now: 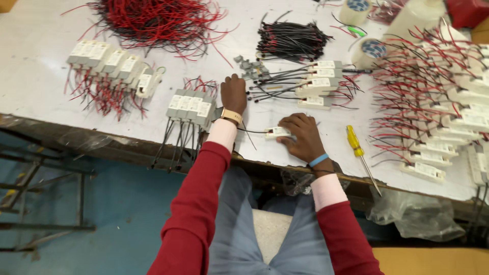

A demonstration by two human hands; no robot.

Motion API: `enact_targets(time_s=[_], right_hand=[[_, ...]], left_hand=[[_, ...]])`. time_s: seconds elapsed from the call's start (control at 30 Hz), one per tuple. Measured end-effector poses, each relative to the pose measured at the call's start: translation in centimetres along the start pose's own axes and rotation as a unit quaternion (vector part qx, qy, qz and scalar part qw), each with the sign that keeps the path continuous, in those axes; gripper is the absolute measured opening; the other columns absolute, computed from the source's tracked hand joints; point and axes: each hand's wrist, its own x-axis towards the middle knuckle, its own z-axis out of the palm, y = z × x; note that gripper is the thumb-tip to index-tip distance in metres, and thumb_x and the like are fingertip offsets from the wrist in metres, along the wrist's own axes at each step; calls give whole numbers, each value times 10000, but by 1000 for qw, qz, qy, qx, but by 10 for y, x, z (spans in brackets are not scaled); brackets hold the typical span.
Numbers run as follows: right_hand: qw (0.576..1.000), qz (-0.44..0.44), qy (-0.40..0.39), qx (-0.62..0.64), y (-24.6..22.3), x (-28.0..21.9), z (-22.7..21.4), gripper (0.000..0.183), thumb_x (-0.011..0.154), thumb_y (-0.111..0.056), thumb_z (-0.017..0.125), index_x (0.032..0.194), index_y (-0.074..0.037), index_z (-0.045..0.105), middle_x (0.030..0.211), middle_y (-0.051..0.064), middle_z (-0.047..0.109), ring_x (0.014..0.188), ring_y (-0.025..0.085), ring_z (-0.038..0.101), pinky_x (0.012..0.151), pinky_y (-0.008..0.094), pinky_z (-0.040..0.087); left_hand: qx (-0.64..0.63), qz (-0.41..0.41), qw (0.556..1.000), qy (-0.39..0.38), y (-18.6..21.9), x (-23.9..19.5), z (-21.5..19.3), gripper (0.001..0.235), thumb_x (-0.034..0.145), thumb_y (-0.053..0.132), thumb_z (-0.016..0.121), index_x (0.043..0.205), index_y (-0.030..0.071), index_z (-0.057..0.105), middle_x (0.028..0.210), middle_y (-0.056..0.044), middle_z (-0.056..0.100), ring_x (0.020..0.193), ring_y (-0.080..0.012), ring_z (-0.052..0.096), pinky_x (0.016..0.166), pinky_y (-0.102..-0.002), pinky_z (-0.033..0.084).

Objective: The person assembles small electrical components by inserting wires into white plastic housings and securing them with a screwdriver. The person repeatedly picks up components, inserts wires, and tightens screws, then places the finished units on the table.

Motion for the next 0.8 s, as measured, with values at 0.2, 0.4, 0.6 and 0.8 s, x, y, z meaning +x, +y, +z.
enact_targets(time_s=[0.2, 0.4, 0.6, 0.8], right_hand=[[999, 33, 10, 6, -3, -4, 1, 461, 800, -332, 858, 1159, -89, 703, 1191, 59, 703, 1139, 287, 606, 935, 426, 430], [992, 47, 75, 87, -9, -1, -2, 545, 870, -216, 853, 1324, -38, 612, 1301, 134, 658, 1059, 302, 668, 893, 401, 547], [990, -13, 142, 4, -6, -10, 0, 426, 847, -79, 878, 1227, -83, 685, 1241, 64, 697, 1040, 285, 690, 881, 401, 557], [977, 80, 173, 99, 2, -8, 5, 516, 899, -26, 795, 1388, -37, 629, 1223, 149, 695, 981, 222, 689, 730, 286, 560]], left_hand=[[-241, -28, 970, 20, 11, -39, -49, 107, 826, 11, 693, 862, 100, 741, 989, -61, 713, 849, -252, 664, 722, -417, 525], [-616, -64, 771, -149, 55, -93, -97, 163, 925, 83, 760, 1082, 49, 784, 991, -56, 799, 854, -100, 717, 805, -263, 593], [-679, -127, 686, -228, 81, -111, -111, 194, 916, 129, 782, 1075, 18, 776, 925, -57, 777, 821, -125, 678, 735, -285, 541], [-382, 84, 920, -21, 55, -115, -120, 315, 747, 149, 905, 1024, 67, 780, 1045, -94, 767, 929, -256, 686, 812, -389, 551]])
